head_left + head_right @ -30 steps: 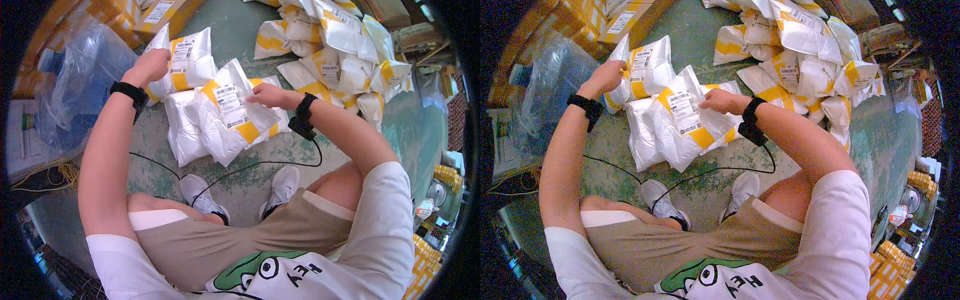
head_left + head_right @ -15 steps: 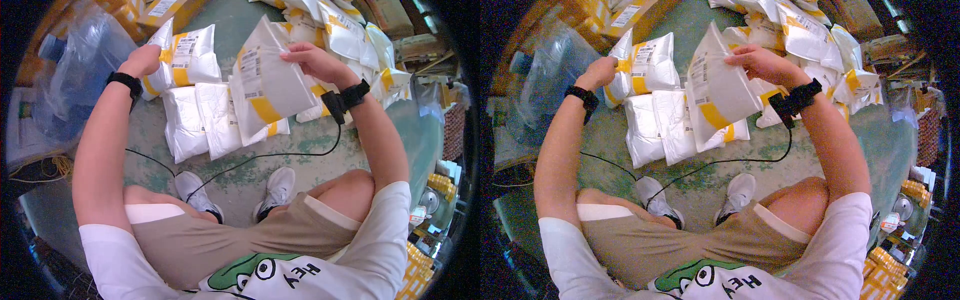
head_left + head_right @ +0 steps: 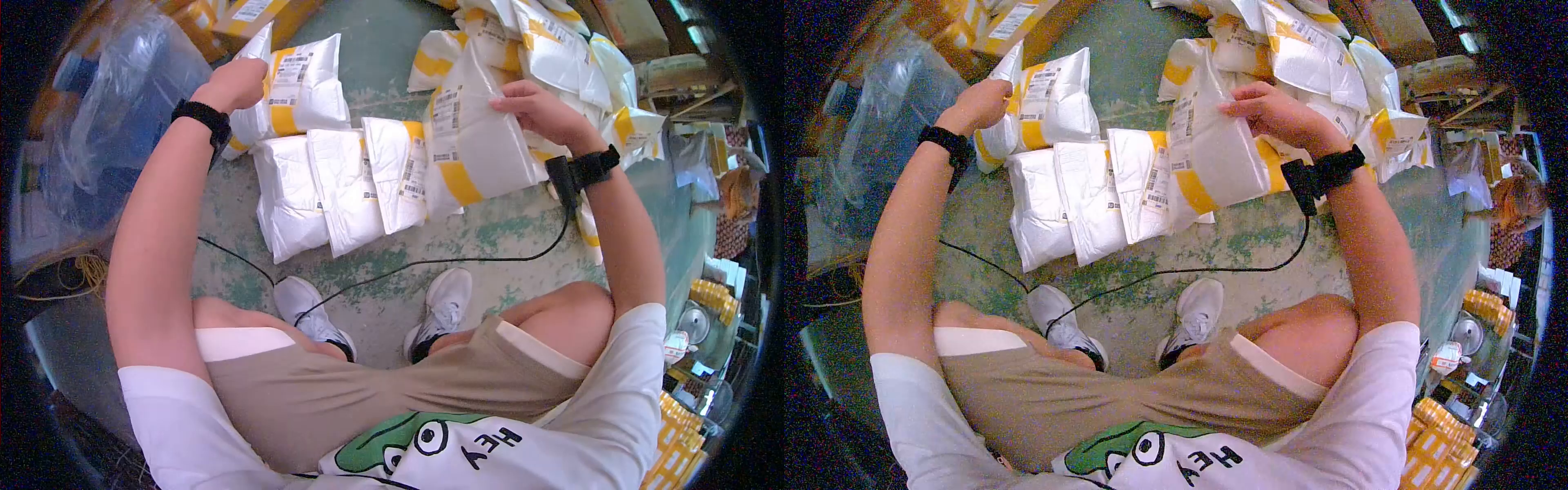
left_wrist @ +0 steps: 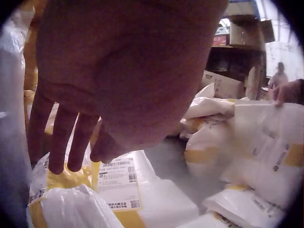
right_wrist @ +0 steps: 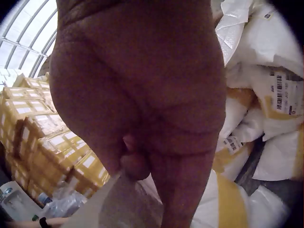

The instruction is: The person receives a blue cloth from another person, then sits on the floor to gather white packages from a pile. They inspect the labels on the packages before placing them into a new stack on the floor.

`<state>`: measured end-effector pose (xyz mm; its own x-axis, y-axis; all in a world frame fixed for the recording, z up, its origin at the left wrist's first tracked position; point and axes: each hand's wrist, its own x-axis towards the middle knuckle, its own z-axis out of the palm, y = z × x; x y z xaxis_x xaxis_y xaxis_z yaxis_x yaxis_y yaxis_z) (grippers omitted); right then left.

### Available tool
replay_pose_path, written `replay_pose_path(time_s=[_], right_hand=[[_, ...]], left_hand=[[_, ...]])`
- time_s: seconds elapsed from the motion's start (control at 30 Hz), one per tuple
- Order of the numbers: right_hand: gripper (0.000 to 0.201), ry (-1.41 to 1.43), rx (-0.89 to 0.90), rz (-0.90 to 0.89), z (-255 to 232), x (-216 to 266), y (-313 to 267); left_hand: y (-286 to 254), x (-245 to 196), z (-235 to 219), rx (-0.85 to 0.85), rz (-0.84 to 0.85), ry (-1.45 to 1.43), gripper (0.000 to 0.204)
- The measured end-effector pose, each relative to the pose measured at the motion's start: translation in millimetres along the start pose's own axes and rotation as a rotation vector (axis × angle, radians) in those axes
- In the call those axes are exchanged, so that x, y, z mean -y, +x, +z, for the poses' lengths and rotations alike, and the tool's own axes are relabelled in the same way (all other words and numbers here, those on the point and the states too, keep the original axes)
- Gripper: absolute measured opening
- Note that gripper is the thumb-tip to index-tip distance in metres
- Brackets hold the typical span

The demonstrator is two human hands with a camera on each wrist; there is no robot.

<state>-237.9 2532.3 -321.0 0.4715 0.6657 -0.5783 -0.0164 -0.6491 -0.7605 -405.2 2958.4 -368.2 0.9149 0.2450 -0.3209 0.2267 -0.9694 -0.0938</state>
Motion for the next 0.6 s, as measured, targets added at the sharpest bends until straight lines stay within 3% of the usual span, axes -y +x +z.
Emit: replay_pose_path(time_s=[0.07, 0.2, 0.23, 0.3, 0.33, 0.4, 0.53, 0.6], right_hand=[[0.028, 0.355, -0.067, -0.058, -0.7, -14.0, -3.8], [0.030, 0.516, 0.087, 0.028, 1.2, -46.5, -1.5], [0.033, 0.402, 0.063, 0.125, 6.2, -61.9, 2.4], [0.036, 0.119, 0.235, 0.303, 6.4, -96.6, 9.6], [0.036, 0.120, 0.229, 0.297, 10.3, -110.5, 18.6], [0.029, -0.333, 0.185, 0.548, 21.0, -126.7, 30.3], [0.037, -0.500, 0.160, 0.544, 32.1, -118.2, 40.1], [0.050, -1.211, 0.107, 0.276, 37.7, -107.9, 42.5]], left_hand=[[4.2, 0.9, 3.4, 0.007, 0.003, 0.016, 0.027], [-2.1, 2.0, 2.0, 0.004, -0.023, 0.009, 0.027], [-4.6, 1.6, 0.0, 0.023, -0.032, 0.015, 0.026], [-1.3, 9.6, 9.4, 0.034, -0.016, 0.035, 0.026], [2.5, 12.2, 10.1, 0.044, 0.005, 0.055, 0.026], [-3.2, 10.1, 6.5, 0.017, -0.004, 0.037, 0.025], [-9.6, 16.7, 6.7, -0.016, 0.000, -0.007, 0.027], [-13.1, 17.2, 7.1, -0.007, -0.014, -0.008, 0.028]])
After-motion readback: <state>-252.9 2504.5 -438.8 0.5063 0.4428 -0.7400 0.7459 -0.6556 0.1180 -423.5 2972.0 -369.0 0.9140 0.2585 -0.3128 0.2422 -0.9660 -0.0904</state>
